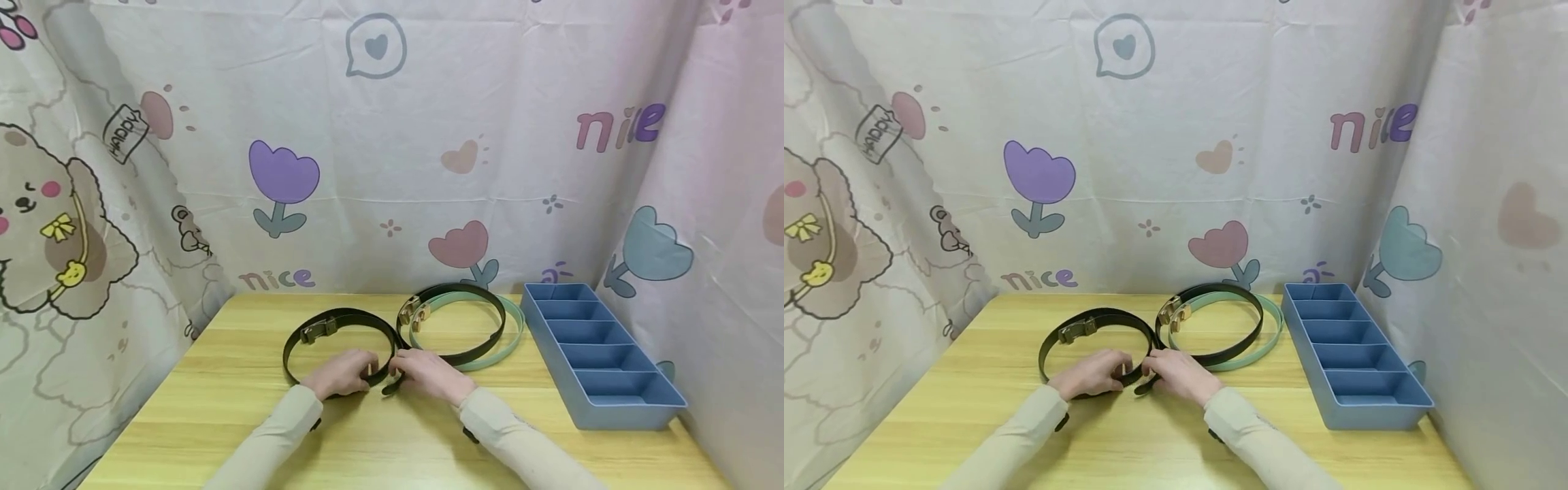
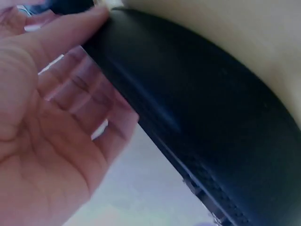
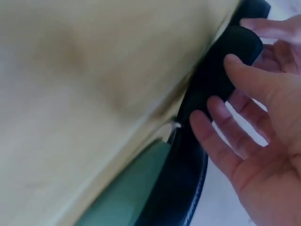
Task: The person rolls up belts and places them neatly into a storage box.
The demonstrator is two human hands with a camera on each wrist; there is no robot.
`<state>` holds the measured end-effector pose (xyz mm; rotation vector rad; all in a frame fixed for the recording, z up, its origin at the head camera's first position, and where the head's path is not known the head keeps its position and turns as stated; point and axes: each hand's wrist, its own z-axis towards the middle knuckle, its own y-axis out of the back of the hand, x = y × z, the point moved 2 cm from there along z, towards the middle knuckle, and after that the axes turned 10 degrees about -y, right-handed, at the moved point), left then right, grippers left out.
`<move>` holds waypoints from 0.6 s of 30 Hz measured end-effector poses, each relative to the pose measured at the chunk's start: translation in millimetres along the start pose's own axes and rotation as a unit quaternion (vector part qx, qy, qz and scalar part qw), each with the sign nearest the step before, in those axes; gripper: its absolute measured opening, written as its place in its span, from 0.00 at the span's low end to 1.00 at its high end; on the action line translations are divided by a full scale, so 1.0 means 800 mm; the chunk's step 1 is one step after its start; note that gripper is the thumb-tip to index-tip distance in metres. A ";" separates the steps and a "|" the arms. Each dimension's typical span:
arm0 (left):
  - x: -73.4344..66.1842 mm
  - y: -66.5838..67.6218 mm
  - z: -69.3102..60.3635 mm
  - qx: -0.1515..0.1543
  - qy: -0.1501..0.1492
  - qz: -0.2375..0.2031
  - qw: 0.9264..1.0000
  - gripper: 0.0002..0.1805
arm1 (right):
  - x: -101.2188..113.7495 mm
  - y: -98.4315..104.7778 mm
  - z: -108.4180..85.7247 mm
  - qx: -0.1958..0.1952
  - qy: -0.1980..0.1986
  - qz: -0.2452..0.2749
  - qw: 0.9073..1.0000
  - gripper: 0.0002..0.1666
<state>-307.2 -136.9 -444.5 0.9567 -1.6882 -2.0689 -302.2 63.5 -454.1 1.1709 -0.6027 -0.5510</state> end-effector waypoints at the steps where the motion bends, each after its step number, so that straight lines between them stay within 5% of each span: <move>1: 0.004 0.000 -0.002 -0.003 0.012 0.014 1.000 0.11 | 0.001 -0.001 0.001 0.006 0.000 -0.005 1.000 0.09; 6: 0.025 0.009 -0.018 -0.035 0.082 0.068 0.994 0.10 | 0.008 -0.005 -0.003 0.026 0.007 -0.011 1.000 0.03; 11: 0.059 0.025 -0.035 -0.057 0.165 0.119 0.978 0.14 | 0.017 0.001 -0.014 0.054 0.029 0.008 0.998 0.06; 18: 0.113 0.042 -0.060 -0.082 0.233 0.114 0.962 0.11 | 0.038 0.007 -0.036 0.083 0.021 0.026 0.996 0.06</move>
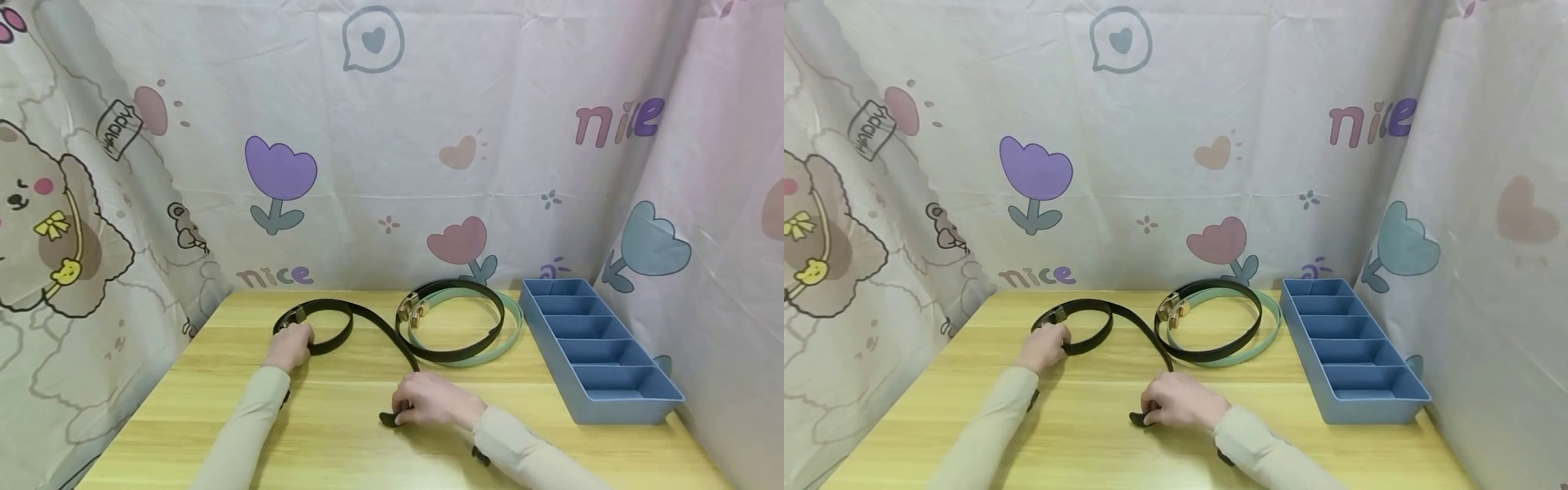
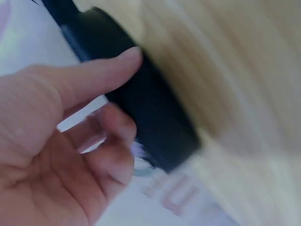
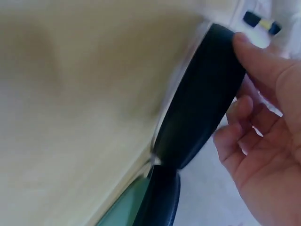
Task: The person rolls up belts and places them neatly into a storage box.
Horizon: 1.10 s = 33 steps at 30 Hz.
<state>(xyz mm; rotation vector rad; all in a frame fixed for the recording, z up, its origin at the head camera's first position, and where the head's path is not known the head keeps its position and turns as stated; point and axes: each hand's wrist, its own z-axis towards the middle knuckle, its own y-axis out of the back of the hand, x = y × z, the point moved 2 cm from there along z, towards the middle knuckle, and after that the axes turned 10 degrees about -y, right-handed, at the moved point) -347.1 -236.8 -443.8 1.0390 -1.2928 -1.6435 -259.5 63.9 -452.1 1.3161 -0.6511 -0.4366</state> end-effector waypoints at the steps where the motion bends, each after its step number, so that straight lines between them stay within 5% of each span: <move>1: 0.008 0.000 0.001 -0.005 0.008 -0.006 1.000 0.10 | 0.003 -0.001 -0.003 0.003 -0.004 0.010 1.000 0.06; 4: 0.024 -0.003 0.003 -0.009 0.014 -0.021 1.000 0.10 | 0.011 -0.005 -0.009 0.002 -0.015 0.043 0.999 0.06; 7: 0.019 -0.006 0.002 0.005 -0.006 -0.022 1.000 0.14 | 0.016 -0.010 -0.006 -0.004 -0.021 0.061 0.998 0.04; 11: -0.017 -0.006 -0.006 0.004 -0.023 -0.011 1.000 0.27 | 0.019 -0.013 0.007 -0.018 -0.034 0.073 0.997 0.14; 15: -0.067 -0.001 -0.011 -0.025 -0.074 -0.022 0.997 0.24 | 0.015 -0.015 0.020 -0.050 -0.078 0.106 0.990 0.11; 18: -0.102 0.003 -0.010 0.003 -0.151 -0.096 0.984 0.16 | 0.010 -0.015 0.024 -0.071 -0.121 0.137 0.981 0.06; 22: -0.136 -0.004 -0.009 0.107 -0.213 -0.224 0.945 0.19 | 0.008 -0.013 0.026 -0.096 -0.158 0.155 0.970 0.11; 24: -0.147 -0.012 -0.010 0.137 -0.229 -0.250 0.931 0.19 | 0.008 -0.011 0.026 -0.107 -0.166 0.156 0.968 0.13; 28: -0.157 -0.028 -0.015 0.135 -0.262 -0.254 0.921 0.09 | 0.012 -0.006 0.026 -0.104 -0.160 0.151 0.970 0.15; 33: -0.155 -0.033 -0.017 0.137 -0.265 -0.255 0.920 0.04 | 0.003 0.002 0.022 -0.030 -0.106 0.130 0.985 0.07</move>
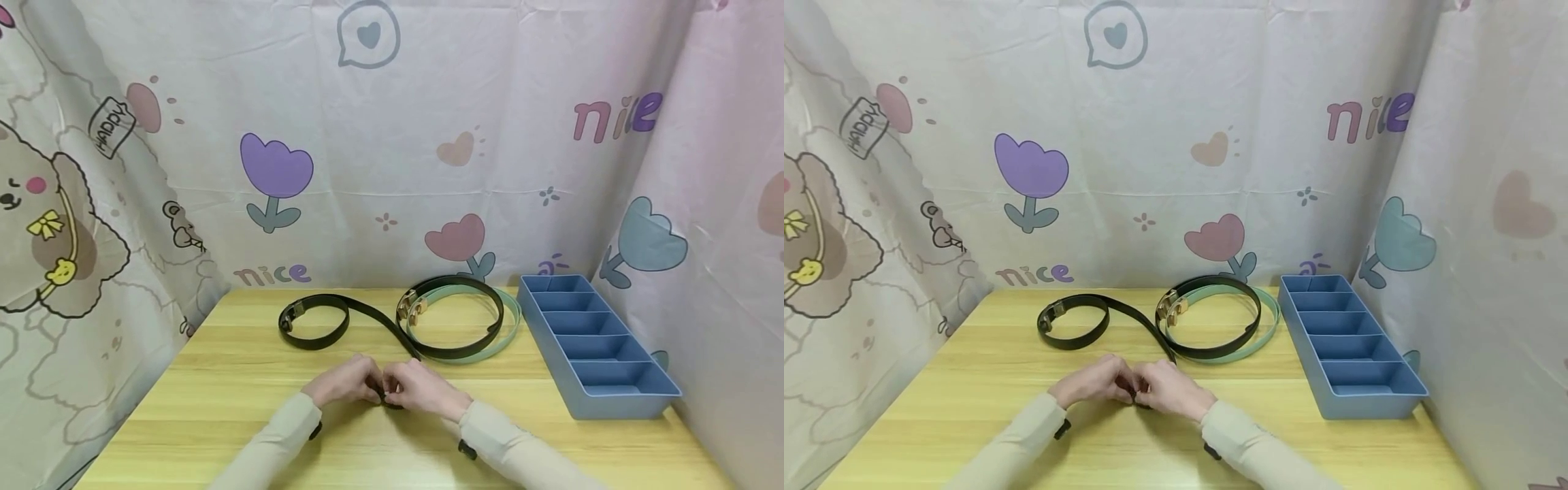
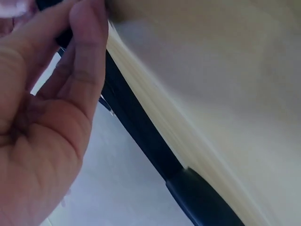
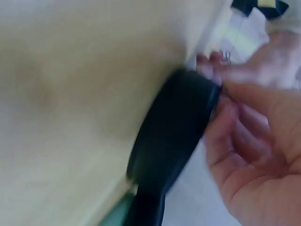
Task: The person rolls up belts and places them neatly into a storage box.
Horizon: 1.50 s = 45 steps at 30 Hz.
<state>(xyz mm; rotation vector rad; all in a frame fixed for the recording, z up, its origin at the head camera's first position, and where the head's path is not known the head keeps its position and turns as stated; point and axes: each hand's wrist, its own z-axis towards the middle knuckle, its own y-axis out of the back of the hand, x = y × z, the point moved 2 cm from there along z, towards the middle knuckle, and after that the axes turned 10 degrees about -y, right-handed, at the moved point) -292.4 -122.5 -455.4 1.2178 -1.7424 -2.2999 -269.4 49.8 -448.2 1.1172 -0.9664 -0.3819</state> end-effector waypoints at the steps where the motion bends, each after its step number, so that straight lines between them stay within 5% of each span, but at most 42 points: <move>1: 0.001 0.002 -0.001 0.003 0.005 0.002 1.000 0.04 | -0.004 0.003 -0.001 0.015 0.010 -0.021 1.000 0.07; 7: 0.007 0.009 -0.010 -0.003 0.013 0.037 0.999 0.07 | -0.028 0.007 -0.004 0.047 0.046 -0.114 0.991 0.07; 12: 0.004 0.007 -0.013 -0.018 0.009 0.052 0.998 0.11 | -0.025 0.000 -0.003 0.044 0.077 -0.096 0.991 0.06; 21: -0.001 0.000 -0.007 -0.030 0.055 0.057 0.996 0.44 | -0.030 -0.003 -0.002 0.037 0.112 -0.058 0.991 0.06; 31: 0.003 0.000 0.001 -0.027 0.033 0.028 0.999 0.28 | -0.039 0.003 -0.008 -0.033 0.050 -0.117 0.991 0.10; 40: 0.002 0.000 0.004 -0.038 0.031 0.019 0.999 0.12 | -0.037 0.004 0.002 -0.008 0.087 -0.100 0.991 0.07; 45: 0.003 -0.004 0.002 -0.036 0.032 0.012 0.999 0.20 | -0.034 -0.002 0.004 0.011 0.111 -0.123 0.986 0.09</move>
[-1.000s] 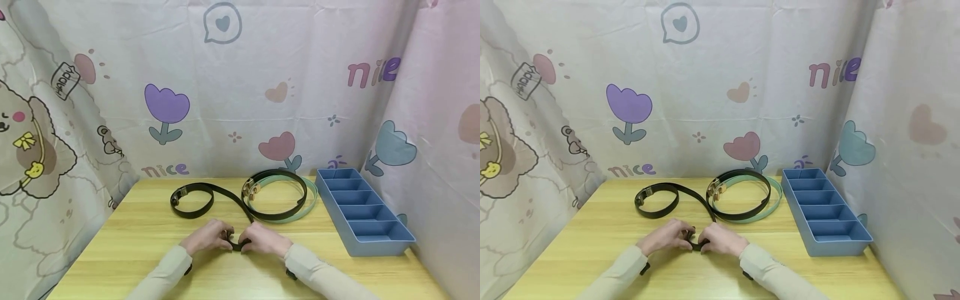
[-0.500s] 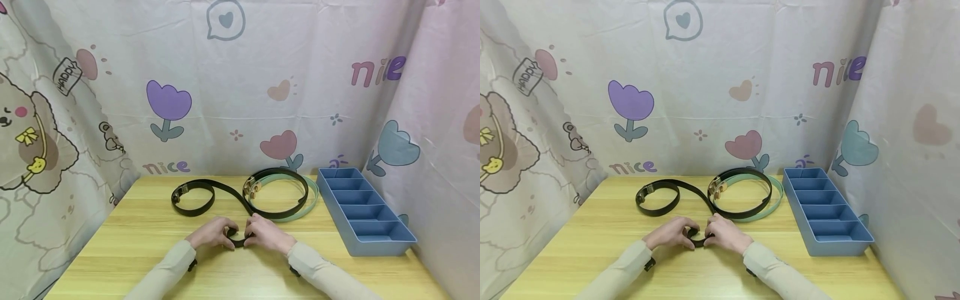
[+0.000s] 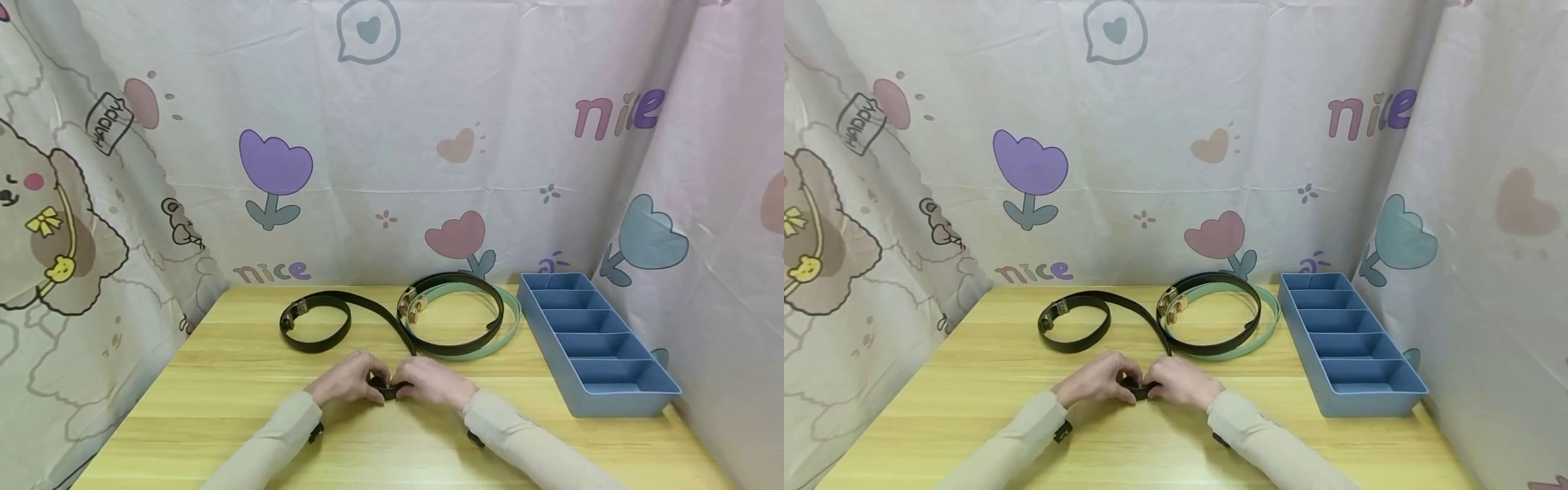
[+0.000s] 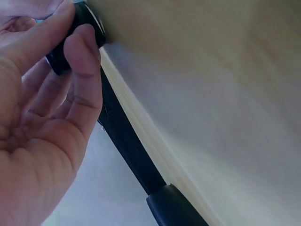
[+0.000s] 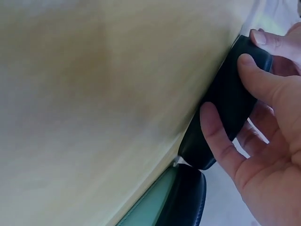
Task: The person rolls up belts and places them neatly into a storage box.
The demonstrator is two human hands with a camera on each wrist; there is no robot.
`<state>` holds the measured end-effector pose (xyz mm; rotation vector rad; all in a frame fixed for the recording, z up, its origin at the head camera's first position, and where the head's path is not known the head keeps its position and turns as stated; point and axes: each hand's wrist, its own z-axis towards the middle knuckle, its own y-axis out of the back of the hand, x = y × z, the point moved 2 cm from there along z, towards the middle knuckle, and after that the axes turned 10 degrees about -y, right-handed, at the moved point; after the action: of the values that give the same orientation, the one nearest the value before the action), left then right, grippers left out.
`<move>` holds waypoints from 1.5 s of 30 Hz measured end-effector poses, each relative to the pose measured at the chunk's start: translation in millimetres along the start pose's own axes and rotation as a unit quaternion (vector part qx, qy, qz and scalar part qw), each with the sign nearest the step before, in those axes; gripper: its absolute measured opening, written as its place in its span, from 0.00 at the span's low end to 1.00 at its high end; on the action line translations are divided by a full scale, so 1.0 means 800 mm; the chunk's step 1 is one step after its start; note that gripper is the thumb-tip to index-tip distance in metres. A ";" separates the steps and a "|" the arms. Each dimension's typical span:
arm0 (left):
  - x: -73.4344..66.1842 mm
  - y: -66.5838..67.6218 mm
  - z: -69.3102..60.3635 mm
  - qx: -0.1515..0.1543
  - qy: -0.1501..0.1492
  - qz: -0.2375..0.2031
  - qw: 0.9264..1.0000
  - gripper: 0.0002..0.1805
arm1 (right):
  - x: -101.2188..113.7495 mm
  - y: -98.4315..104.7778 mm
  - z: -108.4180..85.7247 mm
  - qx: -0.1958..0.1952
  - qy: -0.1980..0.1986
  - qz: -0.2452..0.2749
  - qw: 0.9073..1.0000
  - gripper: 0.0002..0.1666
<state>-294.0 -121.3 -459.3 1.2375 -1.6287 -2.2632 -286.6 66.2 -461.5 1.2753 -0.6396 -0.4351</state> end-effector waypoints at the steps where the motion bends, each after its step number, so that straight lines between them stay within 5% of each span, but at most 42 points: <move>1: 0.000 -0.001 0.000 0.000 0.002 -0.006 1.000 0.23 | 0.001 -0.001 0.000 0.002 0.004 -0.006 1.000 0.10; 5: -0.001 -0.002 -0.002 -0.009 0.026 -0.022 0.999 0.32 | 0.006 -0.004 0.002 0.002 0.005 -0.031 1.000 0.08; 8: -0.006 -0.003 -0.004 -0.021 0.030 0.007 0.999 0.32 | 0.010 -0.006 0.004 -0.004 0.001 -0.041 0.999 0.06; 15: -0.018 -0.010 -0.002 -0.043 -0.023 0.084 0.995 0.36 | 0.016 -0.010 0.008 -0.019 -0.018 -0.062 0.998 0.02; 23: -0.019 -0.012 -0.002 -0.030 -0.015 0.094 0.995 0.55 | 0.012 -0.005 0.004 -0.042 -0.019 0.040 0.998 0.10; 27: -0.017 -0.010 -0.003 -0.023 -0.008 0.075 0.997 0.61 | 0.011 -0.006 0.005 -0.036 0.005 0.027 0.999 0.15; 30: -0.015 -0.009 -0.004 -0.026 0.000 0.061 0.998 0.54 | 0.013 -0.007 0.008 -0.026 0.021 -0.004 0.999 0.12; 35: -0.017 -0.013 -0.003 -0.054 0.030 0.058 0.996 0.20 | 0.019 -0.005 0.009 -0.036 0.003 -0.022 0.999 0.04; 37: -0.020 -0.015 -0.001 -0.071 0.030 0.071 0.994 0.14 | 0.020 -0.005 0.009 -0.050 -0.007 -0.035 0.998 0.05; 41: -0.024 -0.017 0.002 -0.098 0.022 0.093 0.991 0.18 | 0.019 -0.005 0.007 -0.067 -0.014 -0.051 0.996 0.04; 45: -0.023 -0.015 0.002 -0.101 0.016 0.074 0.992 0.34 | 0.013 -0.002 0.005 -0.065 0.001 -0.072 0.995 0.08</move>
<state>-278.3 -105.9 -458.5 1.0637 -1.3891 -2.2390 -281.2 56.3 -460.4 1.2013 -0.5112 -0.5857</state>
